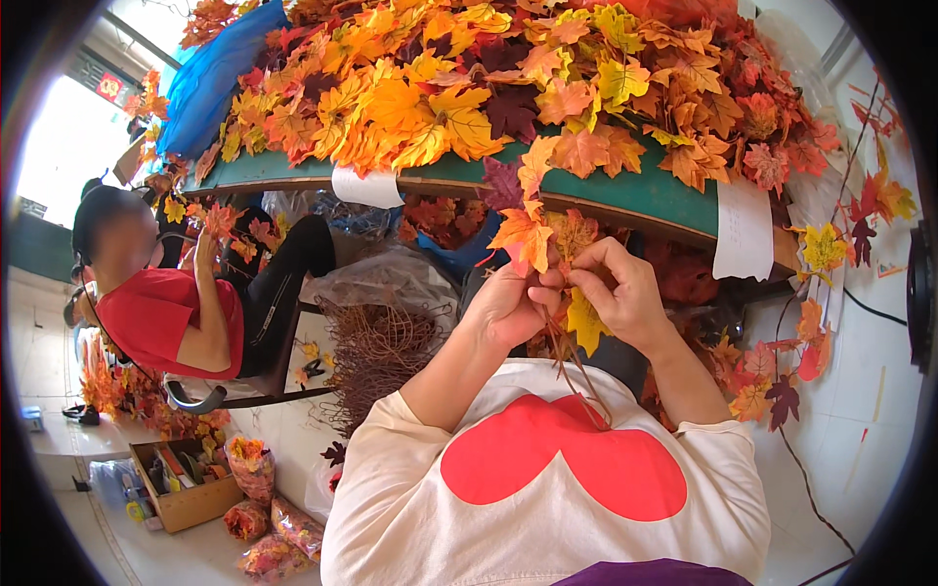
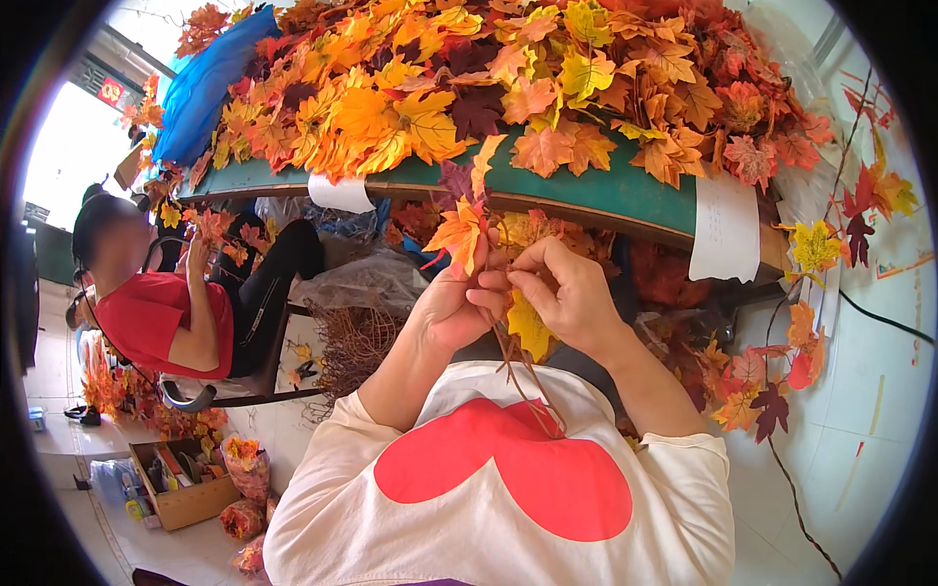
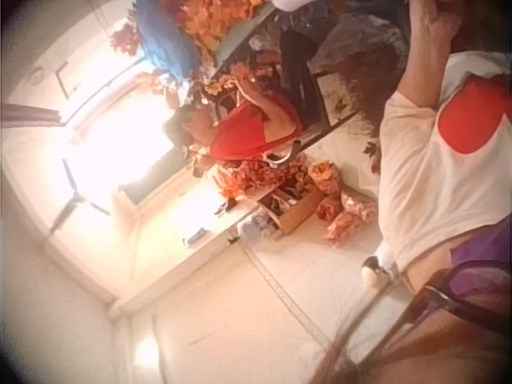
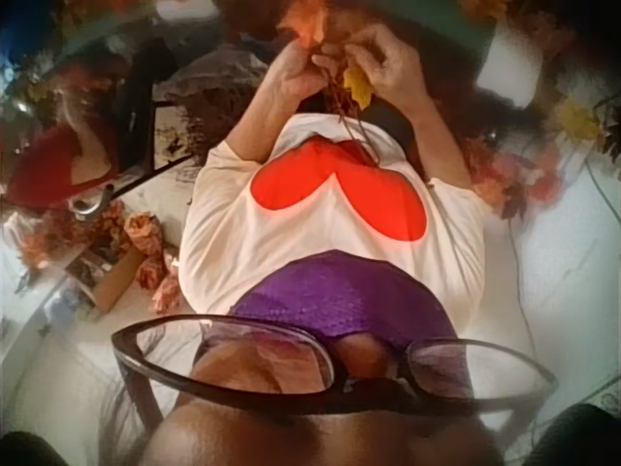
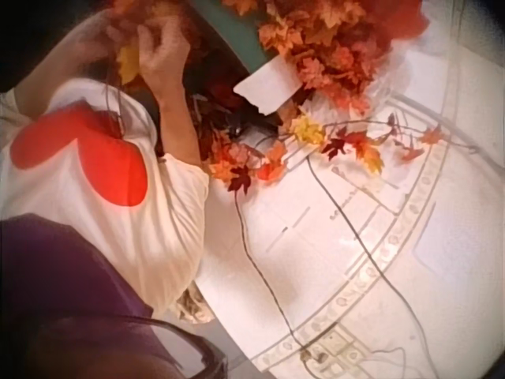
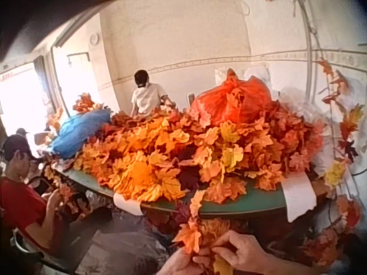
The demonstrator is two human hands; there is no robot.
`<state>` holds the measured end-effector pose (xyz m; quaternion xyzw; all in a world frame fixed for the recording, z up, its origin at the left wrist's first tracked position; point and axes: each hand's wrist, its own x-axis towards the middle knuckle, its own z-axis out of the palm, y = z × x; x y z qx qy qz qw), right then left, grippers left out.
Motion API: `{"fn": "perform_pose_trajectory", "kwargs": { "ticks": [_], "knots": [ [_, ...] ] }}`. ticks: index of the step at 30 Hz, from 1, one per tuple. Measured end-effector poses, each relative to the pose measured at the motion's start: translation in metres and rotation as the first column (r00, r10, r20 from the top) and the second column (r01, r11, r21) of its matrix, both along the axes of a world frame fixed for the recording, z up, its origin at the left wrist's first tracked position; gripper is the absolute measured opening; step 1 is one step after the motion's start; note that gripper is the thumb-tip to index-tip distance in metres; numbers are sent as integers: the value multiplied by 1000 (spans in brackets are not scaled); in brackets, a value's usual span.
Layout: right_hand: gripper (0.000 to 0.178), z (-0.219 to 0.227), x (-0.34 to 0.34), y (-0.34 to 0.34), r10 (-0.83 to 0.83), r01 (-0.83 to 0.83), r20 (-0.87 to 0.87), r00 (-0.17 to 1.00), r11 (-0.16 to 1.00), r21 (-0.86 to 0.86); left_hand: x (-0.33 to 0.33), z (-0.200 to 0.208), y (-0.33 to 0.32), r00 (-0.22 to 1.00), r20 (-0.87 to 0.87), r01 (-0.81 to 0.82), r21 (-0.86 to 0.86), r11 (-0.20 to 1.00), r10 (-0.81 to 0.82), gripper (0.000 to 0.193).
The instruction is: Manually assemble bundles of artificial autumn leaves by twisting their stems together.
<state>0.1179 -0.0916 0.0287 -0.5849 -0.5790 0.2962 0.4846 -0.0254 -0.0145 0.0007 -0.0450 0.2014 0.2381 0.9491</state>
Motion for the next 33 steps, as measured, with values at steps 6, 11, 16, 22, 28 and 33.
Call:
{"fn": "perform_pose_trajectory", "kwargs": {
  "ticks": [6,11,16,22,28,33],
  "knots": [
    [10,-7,-7,1,-116,110,30,993,980,165,-4,6,-4,996,81,33,11,999,-33,17],
    [10,-9,-10,0,-154,148,27,988,975,163,-4,-3,-7,998,65,14,-1,1000,-14,12],
    [9,-12,-12,0,-179,179,-12,984,971,157,-2,-3,-8,1000,16,18,9,1000,-18,12],
    [10,-17,-15,1,-197,209,-90,976,967,143,-2,-7,-9,1000,-17,9,25,1000,-8,13],
    [11,-16,-15,-1,-248,230,50,968,946,230,-1,-8,-9,985,173,-14,64,998,3,16],
    [10,-16,-17,1,-251,238,30,968,947,217,-1,-17,-9,987,161,1,36,999,-7,17]
  ]
}}
